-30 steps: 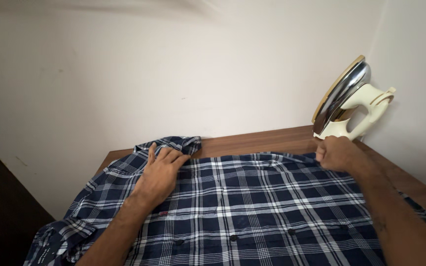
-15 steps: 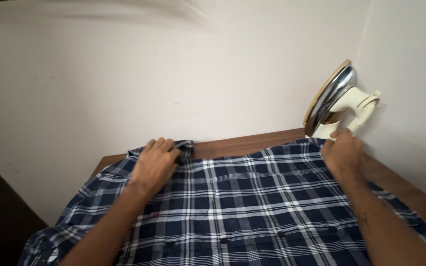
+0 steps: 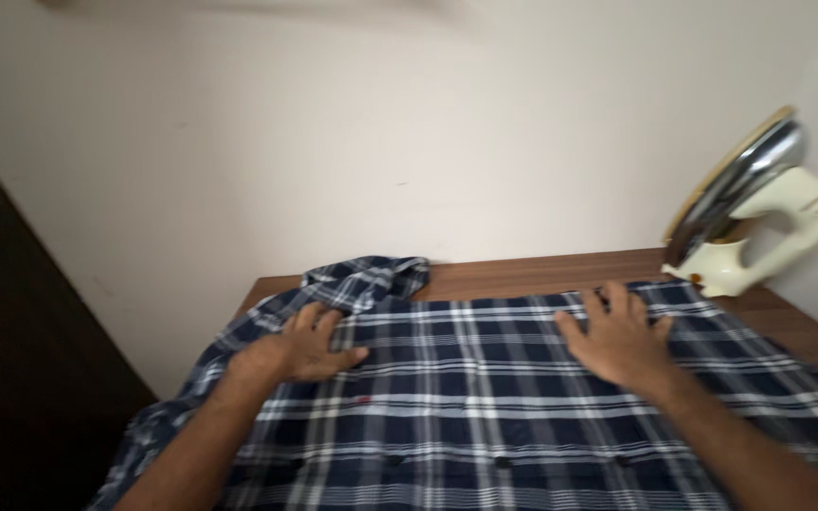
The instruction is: The person irons a blue and white checkered shirt on a wooden table, smoothing the fabric with both hands and using a white electric iron. After ironing, the person buttons the shirt and places it on a hanger.
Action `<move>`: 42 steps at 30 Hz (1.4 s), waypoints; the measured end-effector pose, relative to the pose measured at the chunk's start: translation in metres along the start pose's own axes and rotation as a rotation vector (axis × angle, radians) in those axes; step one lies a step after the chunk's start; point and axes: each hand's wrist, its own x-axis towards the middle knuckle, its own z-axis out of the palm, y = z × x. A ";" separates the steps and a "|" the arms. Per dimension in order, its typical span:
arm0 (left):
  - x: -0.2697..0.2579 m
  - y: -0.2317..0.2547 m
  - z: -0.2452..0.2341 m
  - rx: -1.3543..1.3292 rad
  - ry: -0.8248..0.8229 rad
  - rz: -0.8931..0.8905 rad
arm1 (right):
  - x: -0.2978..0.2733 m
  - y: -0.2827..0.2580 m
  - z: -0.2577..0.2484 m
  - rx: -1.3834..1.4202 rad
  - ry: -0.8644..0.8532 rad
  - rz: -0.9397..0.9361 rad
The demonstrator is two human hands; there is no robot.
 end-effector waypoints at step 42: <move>-0.106 0.133 0.038 -0.299 0.251 0.760 | 0.037 0.125 -0.109 1.918 0.982 0.256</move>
